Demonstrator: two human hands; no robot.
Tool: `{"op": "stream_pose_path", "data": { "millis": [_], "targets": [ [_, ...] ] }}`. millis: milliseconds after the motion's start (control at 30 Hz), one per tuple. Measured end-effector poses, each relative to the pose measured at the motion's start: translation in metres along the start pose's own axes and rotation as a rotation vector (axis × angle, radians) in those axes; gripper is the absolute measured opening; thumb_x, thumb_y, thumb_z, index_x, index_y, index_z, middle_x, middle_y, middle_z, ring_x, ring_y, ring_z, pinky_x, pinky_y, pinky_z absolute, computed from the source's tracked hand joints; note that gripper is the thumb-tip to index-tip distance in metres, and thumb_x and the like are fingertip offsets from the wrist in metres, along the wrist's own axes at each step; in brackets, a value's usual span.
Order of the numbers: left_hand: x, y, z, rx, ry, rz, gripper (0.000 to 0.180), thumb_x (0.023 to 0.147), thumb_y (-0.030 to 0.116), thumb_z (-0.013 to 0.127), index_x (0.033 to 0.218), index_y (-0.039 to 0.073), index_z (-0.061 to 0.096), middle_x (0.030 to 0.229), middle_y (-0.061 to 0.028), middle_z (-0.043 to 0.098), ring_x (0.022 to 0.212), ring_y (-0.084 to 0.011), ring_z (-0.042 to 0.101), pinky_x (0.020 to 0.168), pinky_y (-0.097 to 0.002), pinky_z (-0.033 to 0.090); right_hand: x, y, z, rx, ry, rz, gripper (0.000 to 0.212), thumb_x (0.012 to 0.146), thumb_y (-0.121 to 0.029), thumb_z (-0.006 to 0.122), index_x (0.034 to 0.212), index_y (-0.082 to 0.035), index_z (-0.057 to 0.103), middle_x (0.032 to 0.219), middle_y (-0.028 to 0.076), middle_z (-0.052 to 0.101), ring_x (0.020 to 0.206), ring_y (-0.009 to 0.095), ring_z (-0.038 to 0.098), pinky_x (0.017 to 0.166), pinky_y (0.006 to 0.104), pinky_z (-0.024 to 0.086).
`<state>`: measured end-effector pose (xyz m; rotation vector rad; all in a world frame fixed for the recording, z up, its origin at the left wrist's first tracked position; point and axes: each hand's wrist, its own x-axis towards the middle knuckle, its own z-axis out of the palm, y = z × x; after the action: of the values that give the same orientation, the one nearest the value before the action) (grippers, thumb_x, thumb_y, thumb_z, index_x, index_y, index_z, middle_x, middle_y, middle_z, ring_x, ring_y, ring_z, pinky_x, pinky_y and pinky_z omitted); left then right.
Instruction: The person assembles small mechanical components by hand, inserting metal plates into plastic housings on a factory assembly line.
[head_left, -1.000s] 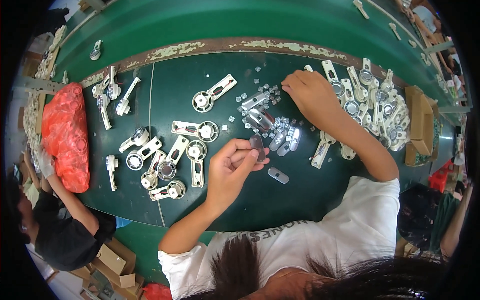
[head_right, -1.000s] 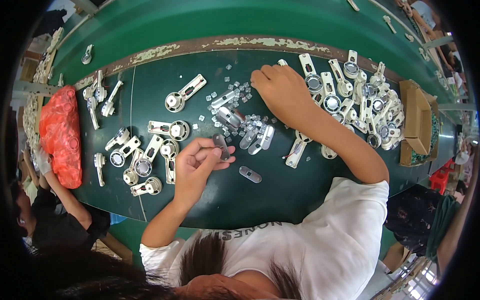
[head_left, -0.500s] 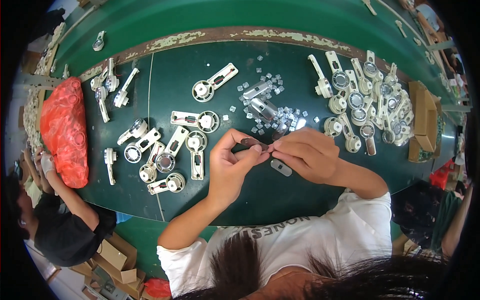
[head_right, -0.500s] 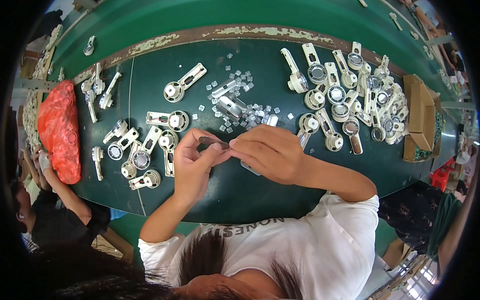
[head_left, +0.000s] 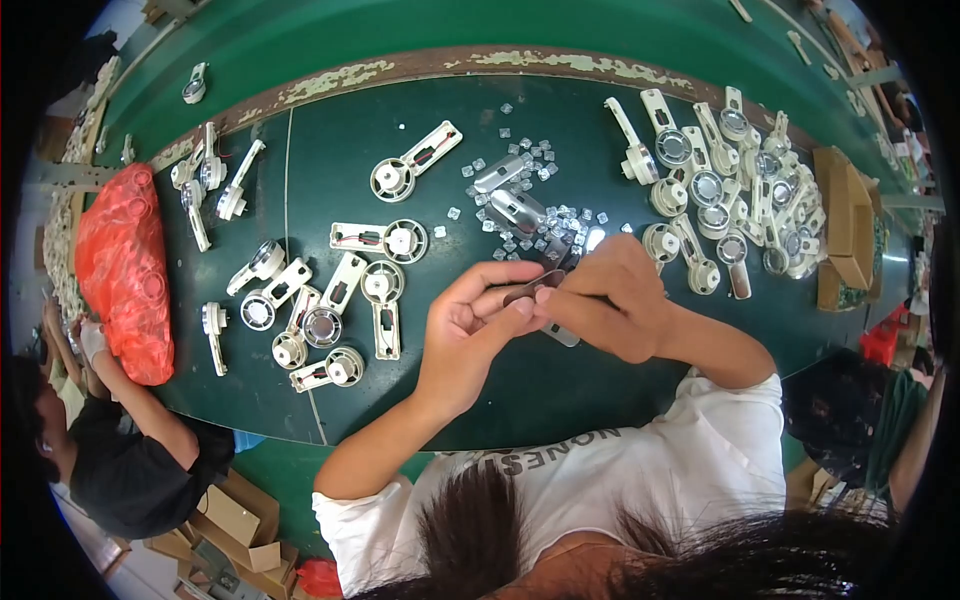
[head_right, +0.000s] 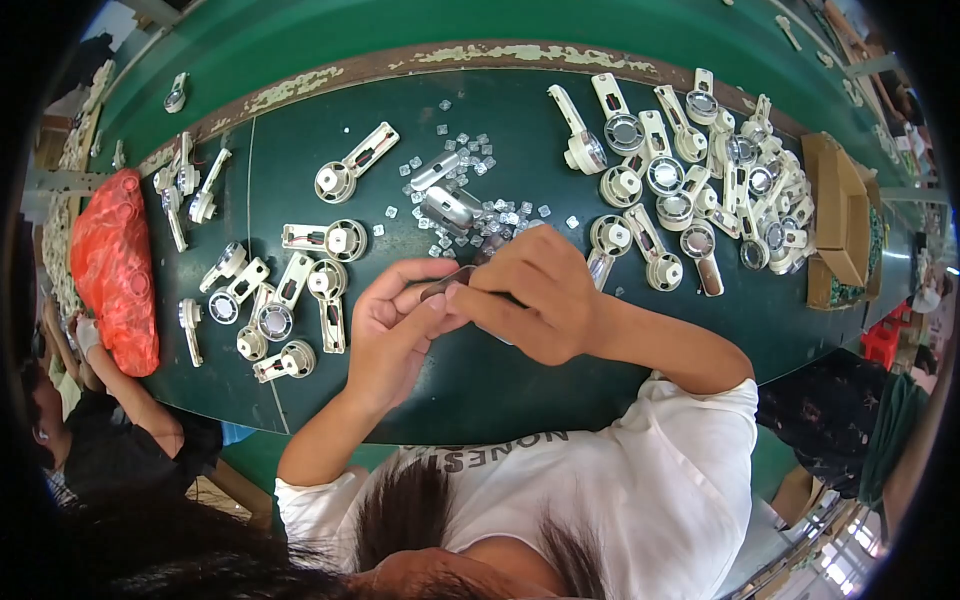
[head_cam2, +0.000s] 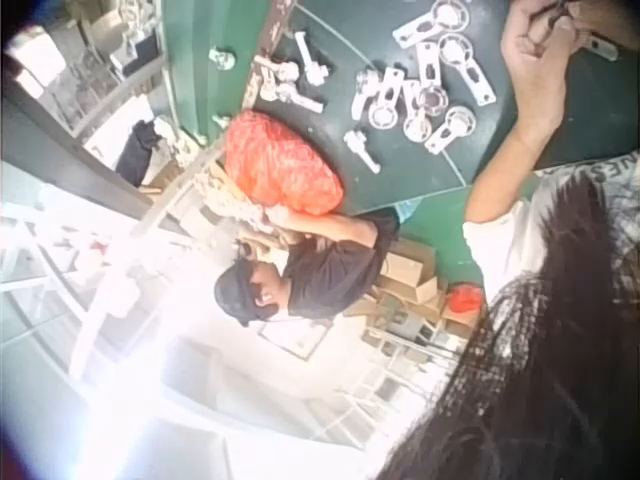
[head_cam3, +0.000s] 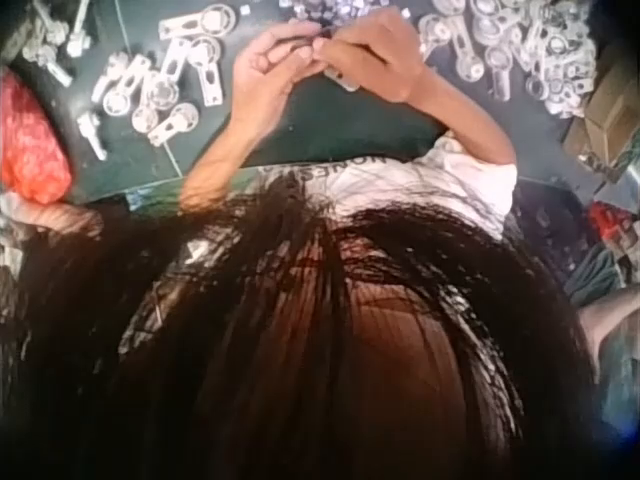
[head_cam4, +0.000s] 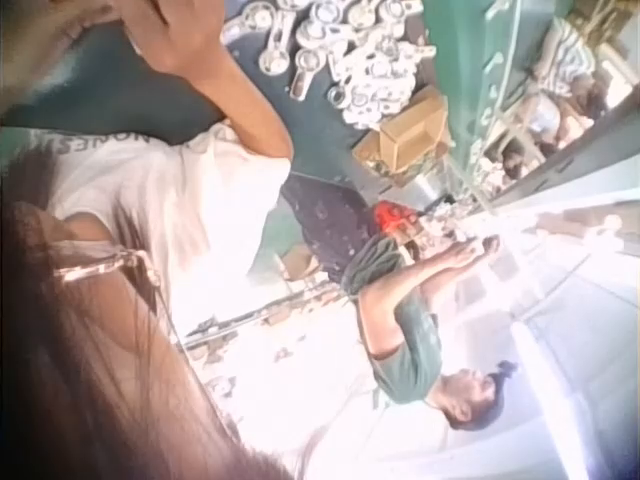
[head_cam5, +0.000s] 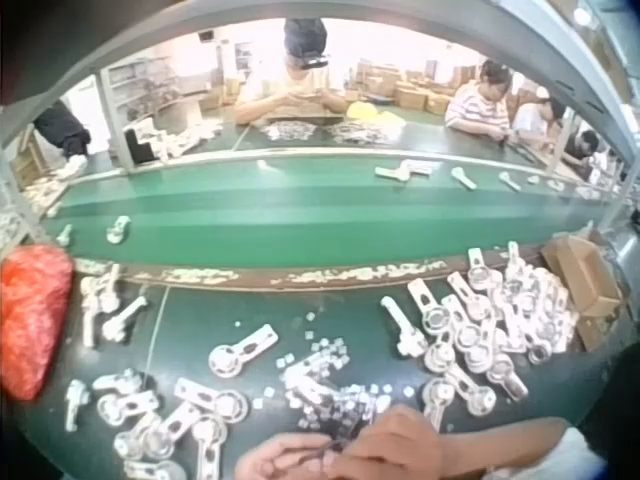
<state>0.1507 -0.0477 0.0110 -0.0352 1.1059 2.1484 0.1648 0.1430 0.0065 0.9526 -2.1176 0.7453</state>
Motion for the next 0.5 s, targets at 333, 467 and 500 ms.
{"op": "stream_pose_path", "data": {
  "millis": [333, 467, 500],
  "targets": [
    [0.002, 0.000, 0.000, -0.093, -0.065, -0.063, 0.016, 0.093, 0.009, 0.052, 0.106, -0.001, 0.051, 0.106, -0.0096, 0.061, 0.101, -0.0152, 0.059, 0.094, -0.0339, 0.047, -0.005, 0.000, 0.006, 0.208, 0.031, 0.272, 0.021, 0.064, -0.004, 0.075, 0.083, -0.005, 0.065, 0.089, 0.007, 0.055, 0.072, 0.018, 0.053, 0.055, 0.0268, 0.041],
    [-0.002, -0.011, -0.004, -0.026, -0.131, -0.006, 0.022, 0.095, 0.012, 0.051, 0.111, -0.001, 0.049, 0.104, -0.0082, 0.060, 0.100, -0.0147, 0.059, 0.093, -0.0322, 0.047, -0.001, 0.002, 0.003, 0.315, -0.025, 0.281, 0.019, 0.067, -0.005, 0.075, 0.083, -0.005, 0.066, 0.091, 0.007, 0.055, 0.076, 0.018, 0.054, 0.054, 0.0255, 0.043],
    [-0.002, -0.011, -0.003, -0.028, -0.136, -0.015, 0.022, 0.094, 0.013, 0.051, 0.111, -0.002, 0.050, 0.104, -0.0086, 0.061, 0.099, -0.0147, 0.059, 0.092, -0.0315, 0.047, -0.001, 0.003, 0.002, 0.347, -0.030, 0.302, 0.018, 0.068, -0.005, 0.075, 0.084, -0.005, 0.066, 0.092, 0.007, 0.055, 0.076, 0.018, 0.054, 0.054, 0.0254, 0.043]
  ]
}}
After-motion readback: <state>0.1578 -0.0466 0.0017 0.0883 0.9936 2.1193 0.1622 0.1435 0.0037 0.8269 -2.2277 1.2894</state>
